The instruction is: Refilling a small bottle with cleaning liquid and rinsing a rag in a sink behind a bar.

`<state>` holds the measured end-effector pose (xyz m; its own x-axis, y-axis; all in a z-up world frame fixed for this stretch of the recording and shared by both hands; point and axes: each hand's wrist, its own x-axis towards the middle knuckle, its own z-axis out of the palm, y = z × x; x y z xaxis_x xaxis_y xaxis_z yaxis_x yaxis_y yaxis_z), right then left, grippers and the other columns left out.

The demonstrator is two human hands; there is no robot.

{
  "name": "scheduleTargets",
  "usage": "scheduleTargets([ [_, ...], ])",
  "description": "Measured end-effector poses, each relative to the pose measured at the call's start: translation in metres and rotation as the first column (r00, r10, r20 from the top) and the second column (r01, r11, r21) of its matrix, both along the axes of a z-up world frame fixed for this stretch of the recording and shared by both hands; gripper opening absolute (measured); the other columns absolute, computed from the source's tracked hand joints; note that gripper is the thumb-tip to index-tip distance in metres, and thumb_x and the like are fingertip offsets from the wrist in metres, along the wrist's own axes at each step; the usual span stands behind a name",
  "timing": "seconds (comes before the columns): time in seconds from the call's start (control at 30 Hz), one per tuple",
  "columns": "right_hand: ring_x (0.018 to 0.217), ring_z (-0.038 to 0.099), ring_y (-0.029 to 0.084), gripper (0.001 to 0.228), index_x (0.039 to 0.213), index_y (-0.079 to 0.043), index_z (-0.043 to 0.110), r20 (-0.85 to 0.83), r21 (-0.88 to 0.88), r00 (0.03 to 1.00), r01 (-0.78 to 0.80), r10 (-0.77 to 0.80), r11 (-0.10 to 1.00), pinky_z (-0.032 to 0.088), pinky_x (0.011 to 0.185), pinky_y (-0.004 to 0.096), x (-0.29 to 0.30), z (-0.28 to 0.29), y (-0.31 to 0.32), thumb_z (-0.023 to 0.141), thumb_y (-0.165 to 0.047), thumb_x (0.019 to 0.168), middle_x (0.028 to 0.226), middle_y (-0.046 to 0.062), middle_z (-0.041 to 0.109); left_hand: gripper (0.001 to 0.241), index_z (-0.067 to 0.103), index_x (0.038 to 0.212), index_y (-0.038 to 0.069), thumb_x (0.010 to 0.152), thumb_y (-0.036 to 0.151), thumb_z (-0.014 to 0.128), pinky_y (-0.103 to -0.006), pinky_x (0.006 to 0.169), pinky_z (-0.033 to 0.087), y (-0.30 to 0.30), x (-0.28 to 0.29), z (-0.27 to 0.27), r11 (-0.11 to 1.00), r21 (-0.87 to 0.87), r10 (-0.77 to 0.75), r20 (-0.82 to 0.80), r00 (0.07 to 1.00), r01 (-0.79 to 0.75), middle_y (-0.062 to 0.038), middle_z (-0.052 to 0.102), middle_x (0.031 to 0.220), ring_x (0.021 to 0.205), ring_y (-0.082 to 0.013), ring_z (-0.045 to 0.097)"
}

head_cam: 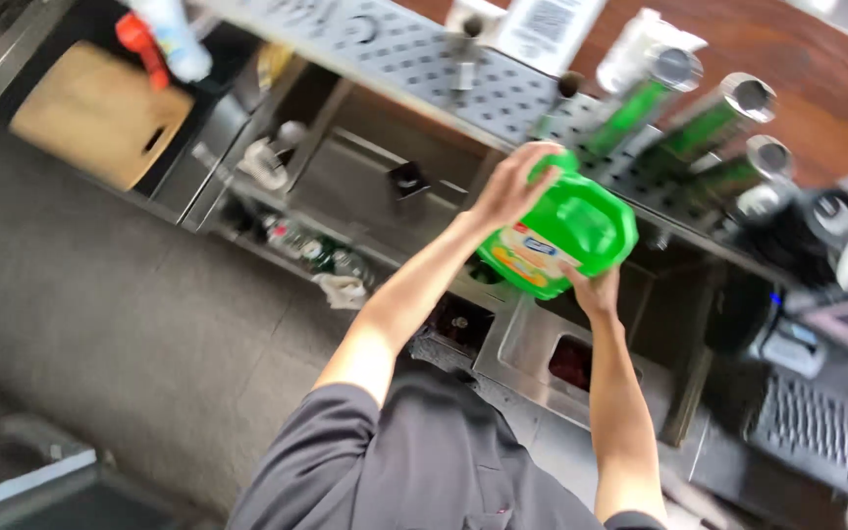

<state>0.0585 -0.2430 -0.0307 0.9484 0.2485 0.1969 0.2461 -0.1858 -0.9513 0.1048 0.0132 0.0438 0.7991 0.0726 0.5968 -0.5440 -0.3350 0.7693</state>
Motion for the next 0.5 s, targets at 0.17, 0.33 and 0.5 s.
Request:
scheduleTargets([
  [0.17,0.122,0.062,0.020,0.069,0.143,-0.002,0.049,-0.029,0.038,0.998,0.049,-0.048,0.998,0.053,0.104,0.037,-0.001,-0.007,-0.005,0.084,-0.005,0.083,0.134,0.010,0.064,0.033,0.060,0.130,0.008,0.105,0.029,0.061,-0.0405,0.111,0.050,-0.005,0.000,0.014,0.989,-0.051,-0.143,-0.105,0.984,0.138,-0.014,0.067,0.131,0.127,-0.0306,0.066],
  [0.33,0.129,0.059,0.022,0.080,0.149,-0.003,0.041,-0.042,0.108,0.999,-0.013,0.017,0.994,0.051,0.108,0.039,-0.005,-0.005,-0.005,0.086,-0.007,0.083,0.140,0.011,0.060,0.035,0.061,0.130,0.006,0.104,0.030,0.067,-0.0448,0.115,0.045,-0.008,0.007,0.008,0.998,0.062,-0.031,0.009,0.999,0.031,-0.016,0.065,0.135,0.136,-0.0370,0.057],
  [0.5,0.125,0.061,0.023,0.084,0.148,-0.004,0.041,-0.031,-0.026,0.999,0.018,-0.019,0.999,0.051,0.105,0.039,-0.007,-0.002,-0.005,0.088,-0.022,0.081,0.137,0.013,0.061,0.039,0.060,0.128,0.004,0.099,0.024,0.077,-0.0409,0.110,0.054,-0.010,0.004,0.007,1.000,-0.027,0.008,0.000,1.000,-0.008,-0.019,0.063,0.136,0.135,-0.0357,0.060],
])
